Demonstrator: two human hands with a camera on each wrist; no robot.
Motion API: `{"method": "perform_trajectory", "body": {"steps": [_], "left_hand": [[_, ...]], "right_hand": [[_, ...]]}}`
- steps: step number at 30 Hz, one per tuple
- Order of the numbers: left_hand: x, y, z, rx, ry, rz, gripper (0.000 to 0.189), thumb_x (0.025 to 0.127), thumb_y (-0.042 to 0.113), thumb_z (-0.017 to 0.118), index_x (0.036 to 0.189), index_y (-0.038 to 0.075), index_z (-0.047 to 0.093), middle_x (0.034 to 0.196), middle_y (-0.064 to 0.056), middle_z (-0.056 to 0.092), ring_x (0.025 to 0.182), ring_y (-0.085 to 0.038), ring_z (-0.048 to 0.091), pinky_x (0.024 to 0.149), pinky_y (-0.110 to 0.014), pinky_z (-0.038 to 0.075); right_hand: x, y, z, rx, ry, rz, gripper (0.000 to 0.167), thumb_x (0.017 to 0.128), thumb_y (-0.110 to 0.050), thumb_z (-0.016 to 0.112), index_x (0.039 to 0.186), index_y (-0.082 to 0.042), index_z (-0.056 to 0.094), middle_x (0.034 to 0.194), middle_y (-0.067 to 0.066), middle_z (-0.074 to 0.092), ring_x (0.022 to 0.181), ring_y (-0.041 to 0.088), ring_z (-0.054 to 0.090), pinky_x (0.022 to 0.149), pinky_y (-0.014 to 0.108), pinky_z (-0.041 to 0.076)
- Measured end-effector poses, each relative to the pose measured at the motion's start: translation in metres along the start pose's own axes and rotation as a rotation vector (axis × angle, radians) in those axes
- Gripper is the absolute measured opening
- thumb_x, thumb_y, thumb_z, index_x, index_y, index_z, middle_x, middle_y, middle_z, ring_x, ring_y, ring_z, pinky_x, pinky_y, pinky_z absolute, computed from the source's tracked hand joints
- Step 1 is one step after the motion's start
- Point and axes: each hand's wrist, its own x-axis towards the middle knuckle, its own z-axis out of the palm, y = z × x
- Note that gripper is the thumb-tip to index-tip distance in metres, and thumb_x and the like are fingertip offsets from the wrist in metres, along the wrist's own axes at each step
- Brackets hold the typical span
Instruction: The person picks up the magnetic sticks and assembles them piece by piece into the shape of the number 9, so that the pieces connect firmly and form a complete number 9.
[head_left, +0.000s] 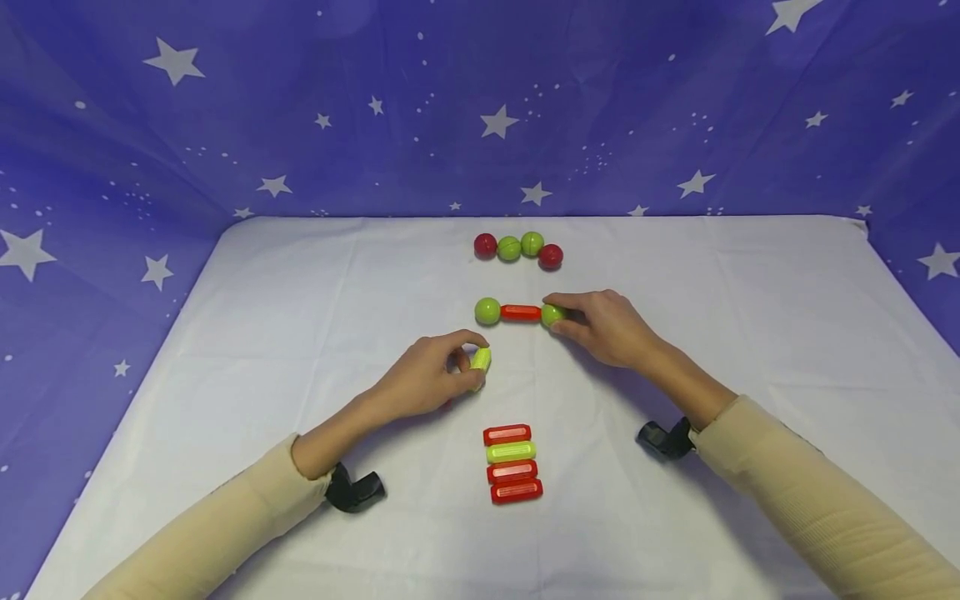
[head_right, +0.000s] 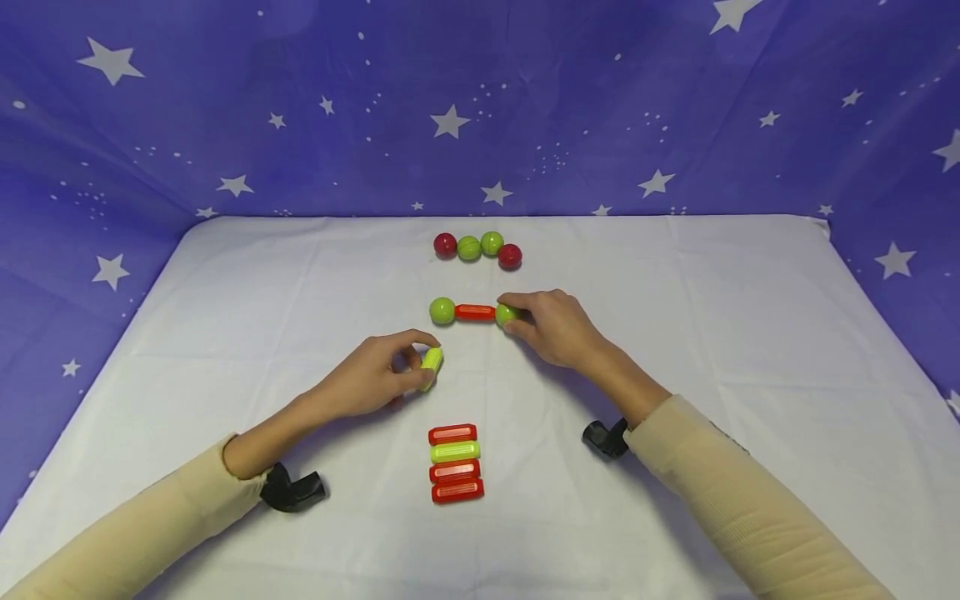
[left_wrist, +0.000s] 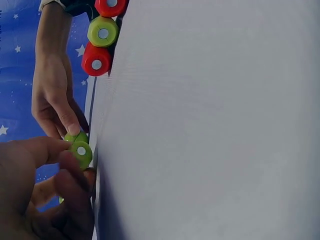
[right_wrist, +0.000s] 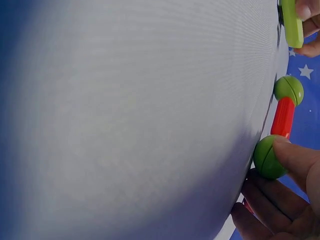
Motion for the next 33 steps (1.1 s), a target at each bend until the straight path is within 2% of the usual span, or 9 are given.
{"method": "perform_trajectory", "body": {"steps": [3,11,24,33], "left_hand": [[0.003,-0.001,0.000,-0.070,0.024,-0.018,0.036,0.092,0.017,0.069,0.126,0.012,0.060,0.079,0.003,0.064,0.044,-0.015,0.057,0.063,-0.034,0.047],[0.016,0.000,0.000,-0.212,0.080,-0.104,0.041,0.092,0.017,0.069,0.130,0.010,0.056,0.086,-0.003,0.067,0.041,-0.021,0.056,0.053,-0.034,0.045],[0.022,0.003,0.002,-0.260,0.088,-0.196,0.043,0.092,0.020,0.069,0.130,0.008,0.054,0.087,-0.003,0.070,0.042,-0.019,0.054,0.049,-0.029,0.042],[0.024,-0.001,0.003,-0.318,0.102,-0.221,0.042,0.091,0.022,0.071,0.128,0.007,0.055,0.088,-0.004,0.071,0.041,-0.017,0.053,0.050,-0.028,0.041]], "right_hand": [[0.000,0.000,0.000,-0.001,-0.003,0.000,0.043,0.092,-0.016,0.071,0.134,-0.006,0.062,0.130,0.014,0.062,0.123,0.034,0.056,0.103,0.052,0.039],[0.001,0.000,0.001,-0.001,-0.001,-0.006,0.044,0.092,-0.016,0.071,0.134,-0.006,0.062,0.130,0.014,0.062,0.123,0.034,0.055,0.103,0.052,0.039],[0.001,0.000,0.001,-0.006,-0.002,-0.004,0.043,0.092,-0.016,0.071,0.133,-0.006,0.062,0.130,0.014,0.062,0.123,0.034,0.056,0.103,0.053,0.039],[0.001,0.001,0.001,-0.002,0.002,-0.001,0.044,0.092,-0.015,0.071,0.133,-0.005,0.062,0.130,0.014,0.062,0.122,0.033,0.056,0.103,0.052,0.040]]}}
